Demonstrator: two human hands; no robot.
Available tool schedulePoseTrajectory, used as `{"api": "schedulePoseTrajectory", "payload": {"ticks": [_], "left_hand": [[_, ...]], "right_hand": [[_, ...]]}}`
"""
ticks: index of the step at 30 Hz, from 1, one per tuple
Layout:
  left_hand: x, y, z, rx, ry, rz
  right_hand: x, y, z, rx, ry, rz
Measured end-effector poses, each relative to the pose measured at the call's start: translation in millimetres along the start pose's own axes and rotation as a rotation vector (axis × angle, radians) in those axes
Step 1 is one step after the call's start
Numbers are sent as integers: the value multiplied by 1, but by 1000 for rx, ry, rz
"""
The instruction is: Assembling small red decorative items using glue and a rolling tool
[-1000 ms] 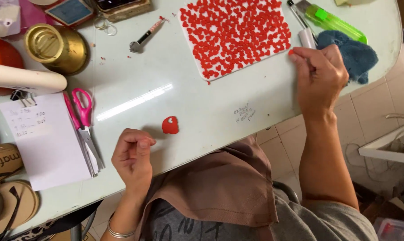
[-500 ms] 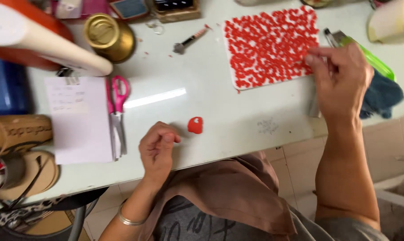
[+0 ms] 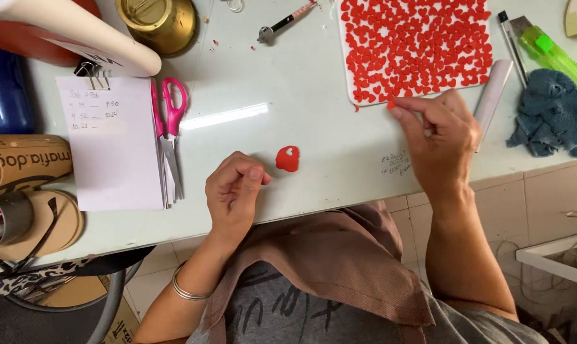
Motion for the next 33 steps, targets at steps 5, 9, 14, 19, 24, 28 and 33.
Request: {"api": "schedulePoseTrajectory", "payload": {"ticks": [5,9,14,19,24,28,33], "left_hand": [[-3,1,1,77,-26,-94],[-2,2,2,57,-21,-76],[0,2,2,56,-19,-66],[-1,1,2,53,-23,-60],[-1,1,2,50,-19,-63],[0,1,2,51,-22,-62],[-1,3,1,52,-18,-70]], "right_hand": [[-3,0,0,48,-65,-29],[-8,-10,-5,81,-78,-58],[-11,-23,-13,110,-121,-135],[-19,-22,-10,94,-140,-154],[-14,-24,-9,99,-147,-111],[-2,-24,-7,94,-110,-49],[-2,-8,-1,84,-100,-54]]}}
Point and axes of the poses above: each hand's wrist, its own z-axis towards the middle knuckle, its own x-axis out of the palm, y = z × x, the point moved 7 cm from there along z, towards the middle knuckle, and after that the axes turned 11 degrees about y, right-handed, at the moved point
